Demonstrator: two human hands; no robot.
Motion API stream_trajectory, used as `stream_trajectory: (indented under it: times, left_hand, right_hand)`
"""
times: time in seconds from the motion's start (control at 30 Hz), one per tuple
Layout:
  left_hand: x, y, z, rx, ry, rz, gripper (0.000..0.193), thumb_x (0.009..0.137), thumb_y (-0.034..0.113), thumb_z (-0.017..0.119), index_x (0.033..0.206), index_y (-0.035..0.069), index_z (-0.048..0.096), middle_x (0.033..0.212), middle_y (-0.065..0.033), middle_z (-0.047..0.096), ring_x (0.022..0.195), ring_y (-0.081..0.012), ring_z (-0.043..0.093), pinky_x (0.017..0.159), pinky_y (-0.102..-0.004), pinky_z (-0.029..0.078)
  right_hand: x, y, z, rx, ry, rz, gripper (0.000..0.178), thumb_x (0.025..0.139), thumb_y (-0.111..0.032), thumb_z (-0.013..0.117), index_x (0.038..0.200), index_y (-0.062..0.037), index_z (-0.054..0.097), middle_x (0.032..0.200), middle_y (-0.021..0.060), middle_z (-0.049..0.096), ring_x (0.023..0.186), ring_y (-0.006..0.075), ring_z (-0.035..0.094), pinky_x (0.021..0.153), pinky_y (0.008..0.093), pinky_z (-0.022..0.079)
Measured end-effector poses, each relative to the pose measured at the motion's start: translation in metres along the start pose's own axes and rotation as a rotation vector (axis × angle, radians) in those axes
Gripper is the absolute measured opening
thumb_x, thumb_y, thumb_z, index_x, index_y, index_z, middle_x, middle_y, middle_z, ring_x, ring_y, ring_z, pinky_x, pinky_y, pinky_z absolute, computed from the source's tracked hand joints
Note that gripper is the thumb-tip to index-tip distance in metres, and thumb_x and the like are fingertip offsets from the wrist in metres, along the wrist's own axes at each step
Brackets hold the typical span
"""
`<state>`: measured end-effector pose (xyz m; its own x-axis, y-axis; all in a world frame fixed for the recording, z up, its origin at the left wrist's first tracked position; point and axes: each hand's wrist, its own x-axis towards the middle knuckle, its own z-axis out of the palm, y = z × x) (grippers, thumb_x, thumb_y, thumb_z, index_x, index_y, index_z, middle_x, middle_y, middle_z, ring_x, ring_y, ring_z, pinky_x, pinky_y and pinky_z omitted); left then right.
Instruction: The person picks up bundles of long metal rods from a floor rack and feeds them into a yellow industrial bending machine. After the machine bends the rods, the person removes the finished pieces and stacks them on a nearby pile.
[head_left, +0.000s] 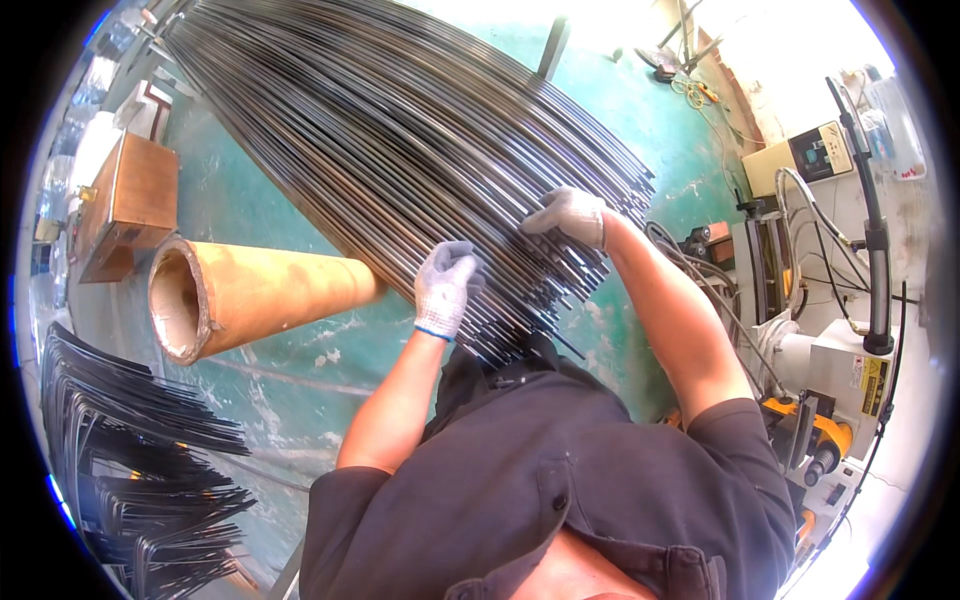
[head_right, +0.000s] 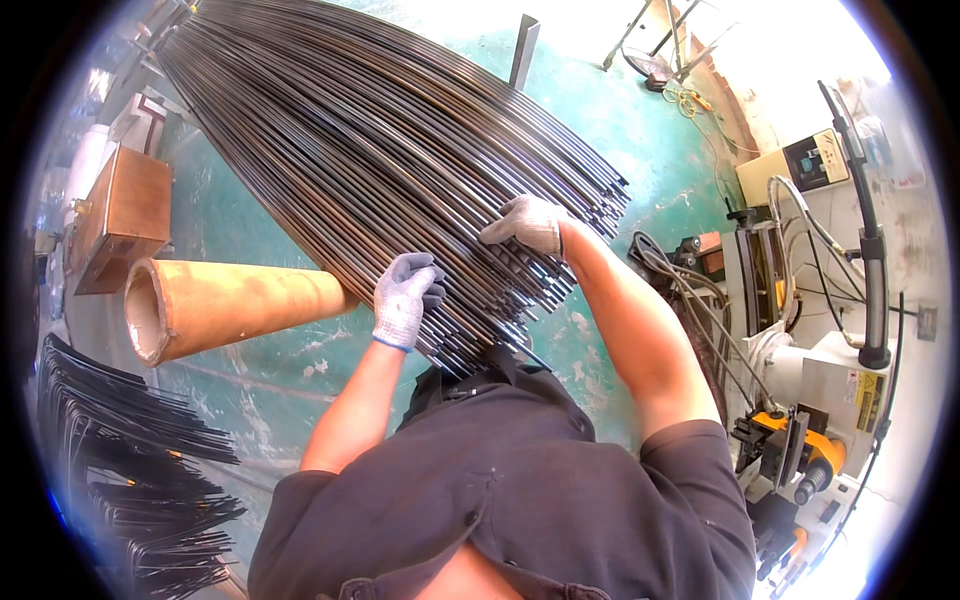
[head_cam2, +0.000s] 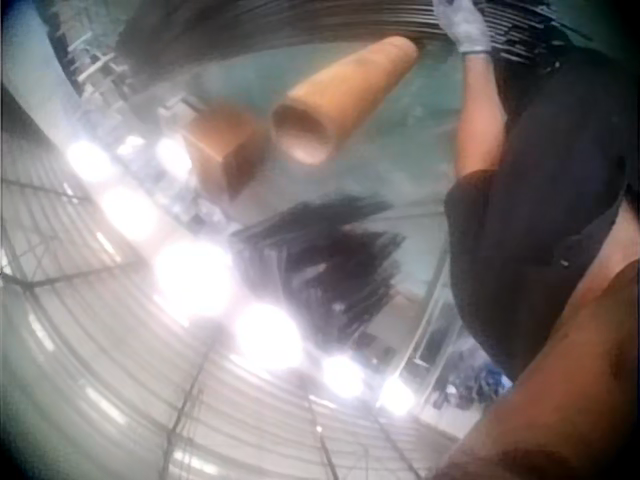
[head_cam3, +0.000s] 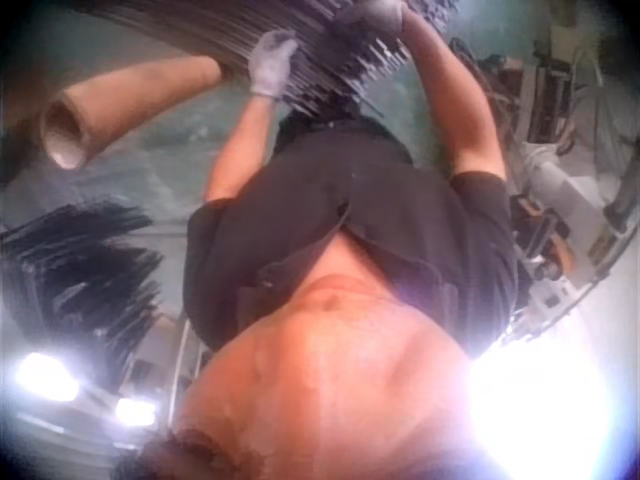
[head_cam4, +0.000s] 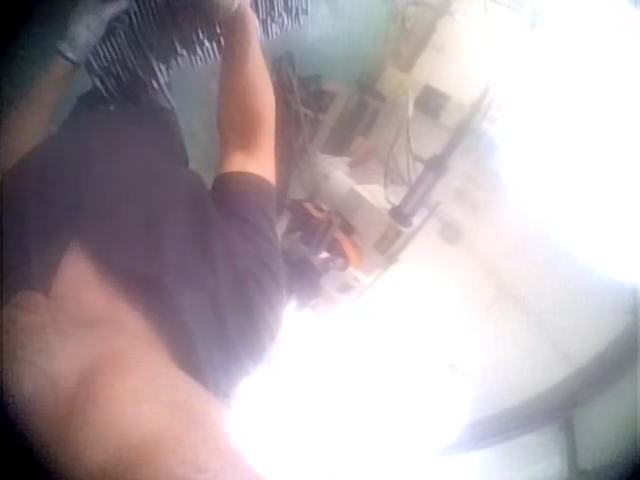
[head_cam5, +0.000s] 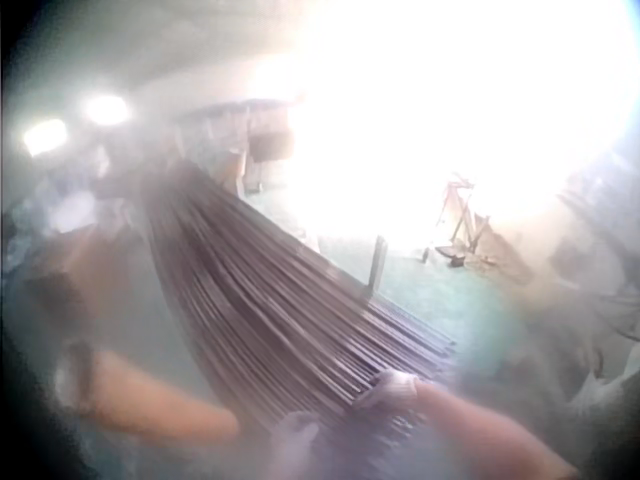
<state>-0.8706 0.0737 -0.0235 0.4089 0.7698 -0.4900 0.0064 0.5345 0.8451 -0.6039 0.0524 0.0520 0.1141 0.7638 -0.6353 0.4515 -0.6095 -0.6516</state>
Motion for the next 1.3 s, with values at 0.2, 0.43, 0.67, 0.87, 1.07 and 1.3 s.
stream_trajectory:
  times: [0.2, 0.43, 0.67, 0.87, 1.07, 1.3]
  left_hand:
    - [0.015, 0.009, -0.014, -0.295, -0.069, -0.111, 0.021, 0.1, 0.009, 0.062, 0.121, 0.003, 0.061, 0.101, -0.0148, 0.073, 0.077, -0.0233, 0.073, 0.066, -0.0329, 0.061]
    - [0.05, 0.041, 0.01, -0.498, -0.216, -0.125, 0.021, 0.106, 0.022, 0.057, 0.114, 0.004, 0.065, 0.103, -0.0143, 0.073, 0.093, -0.0287, 0.072, 0.086, -0.0448, 0.06]
    - [0.141, 0.049, -0.009, -0.679, -0.407, -0.068, 0.035, 0.107, 0.029, 0.056, 0.107, -0.004, 0.066, 0.109, -0.0197, 0.071, 0.1, -0.0308, 0.069, 0.093, -0.0442, 0.058]
    - [0.034, 0.041, 0.092, -0.517, -0.112, -0.249, 0.015, 0.103, 0.01, 0.062, 0.102, -0.005, 0.063, 0.093, -0.0122, 0.064, 0.08, -0.0209, 0.059, 0.071, -0.0326, 0.053]
    - [-0.067, 0.004, 0.167, -0.542, -0.253, -0.318, 0.012, 0.098, 0.0, 0.058, 0.109, 0.001, 0.064, 0.1, -0.0142, 0.065, 0.088, -0.0238, 0.061, 0.081, -0.0403, 0.052]
    - [-0.131, 0.068, 0.287, -0.594, -0.795, -0.056, 0.023, 0.098, -0.003, 0.056, 0.121, 0.0, 0.057, 0.109, -0.0078, 0.06, 0.089, -0.0157, 0.054, 0.078, -0.0301, 0.048]
  right_hand:
    - [-0.024, -0.016, 0.001, -0.07, 0.046, 0.061, 0.041, 0.097, -0.036, 0.069, 0.097, 0.0044, 0.07, 0.083, 0.0143, 0.075, 0.073, 0.0239, 0.073, 0.071, 0.0393, 0.059]
    - [-0.166, 0.063, 0.037, -0.212, 0.226, 0.141, 0.044, 0.093, -0.043, 0.076, 0.104, -0.0008, 0.071, 0.089, 0.0255, 0.07, 0.083, 0.044, 0.068, 0.077, 0.0481, 0.053]
    - [-0.407, 0.234, 0.121, -0.217, 0.459, 0.677, 0.029, 0.087, -0.032, 0.078, 0.089, -0.0059, 0.066, 0.083, 0.0188, 0.071, 0.078, 0.0398, 0.07, 0.07, 0.0464, 0.056]
    - [-0.423, 0.303, 0.18, -0.504, 0.992, 0.507, 0.024, 0.069, -0.023, 0.082, 0.075, -0.0112, 0.062, 0.074, 0.0132, 0.065, 0.074, 0.0362, 0.067, 0.066, 0.0485, 0.053]
    - [-0.503, 0.435, 0.216, -0.42, 1.084, 0.55, 0.015, 0.069, -0.008, 0.073, 0.075, -0.0096, 0.059, 0.074, 0.0141, 0.061, 0.077, 0.0384, 0.063, 0.068, 0.0487, 0.05]
    - [-0.654, 0.608, 0.291, -0.147, 1.494, 1.28, 0.005, 0.088, -0.011, 0.069, 0.091, -0.0075, 0.071, 0.096, 0.0202, 0.07, 0.102, 0.0412, 0.065, 0.091, 0.0479, 0.052]
